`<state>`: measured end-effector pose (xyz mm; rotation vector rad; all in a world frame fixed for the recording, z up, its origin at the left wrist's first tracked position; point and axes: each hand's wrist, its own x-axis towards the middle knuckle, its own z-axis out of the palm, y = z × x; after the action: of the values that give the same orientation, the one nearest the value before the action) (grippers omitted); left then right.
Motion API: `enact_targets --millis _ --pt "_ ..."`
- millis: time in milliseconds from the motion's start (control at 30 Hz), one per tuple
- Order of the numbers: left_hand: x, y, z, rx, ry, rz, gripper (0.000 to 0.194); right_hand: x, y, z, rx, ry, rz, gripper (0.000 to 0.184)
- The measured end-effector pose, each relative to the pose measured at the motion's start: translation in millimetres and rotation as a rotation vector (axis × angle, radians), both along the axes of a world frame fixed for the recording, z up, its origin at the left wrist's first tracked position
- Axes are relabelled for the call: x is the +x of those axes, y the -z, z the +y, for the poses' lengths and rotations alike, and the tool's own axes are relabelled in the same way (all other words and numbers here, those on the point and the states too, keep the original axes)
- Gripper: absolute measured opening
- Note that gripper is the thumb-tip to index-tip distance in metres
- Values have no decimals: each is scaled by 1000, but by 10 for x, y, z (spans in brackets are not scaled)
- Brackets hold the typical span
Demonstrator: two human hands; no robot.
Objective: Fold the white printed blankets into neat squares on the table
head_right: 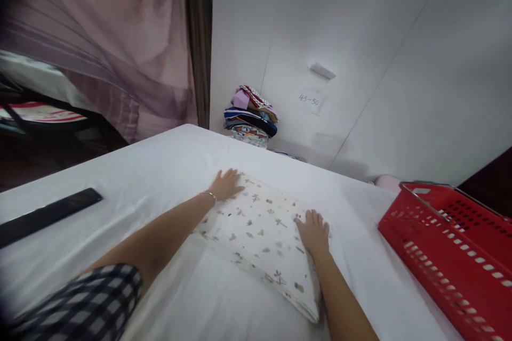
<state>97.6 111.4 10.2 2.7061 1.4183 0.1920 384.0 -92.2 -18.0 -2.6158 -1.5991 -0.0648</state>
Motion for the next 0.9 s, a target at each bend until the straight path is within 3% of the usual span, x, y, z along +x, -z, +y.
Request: enact_targets --millis 100,300,467,567,667,767,900 --pt "-48 118 108 -57 -103 -13 74 104 111 -18 -8 -1 -7 64" --pt "-88 117 50 -39 -80 -45 69 146 193 -27 19 -24 -38 63" --pt "-73 64 15 -22 -84 -47 67 -45 -68 125 10 -35 46 64" --pt "-69 60 21 -31 -84 -40 68 -362 -304 411 39 -228 105 66" --pt "-74 68 27 -38 -85 -38 69 -657 -405 733 44 -432 171 69" --pt "-82 87 31 -25 -80 -51 68 -758 -312 938 1 -501 214 68" --pt "-83 104 29 -13 -74 -72 67 -675 -123 1022 -77 -445 230 67"
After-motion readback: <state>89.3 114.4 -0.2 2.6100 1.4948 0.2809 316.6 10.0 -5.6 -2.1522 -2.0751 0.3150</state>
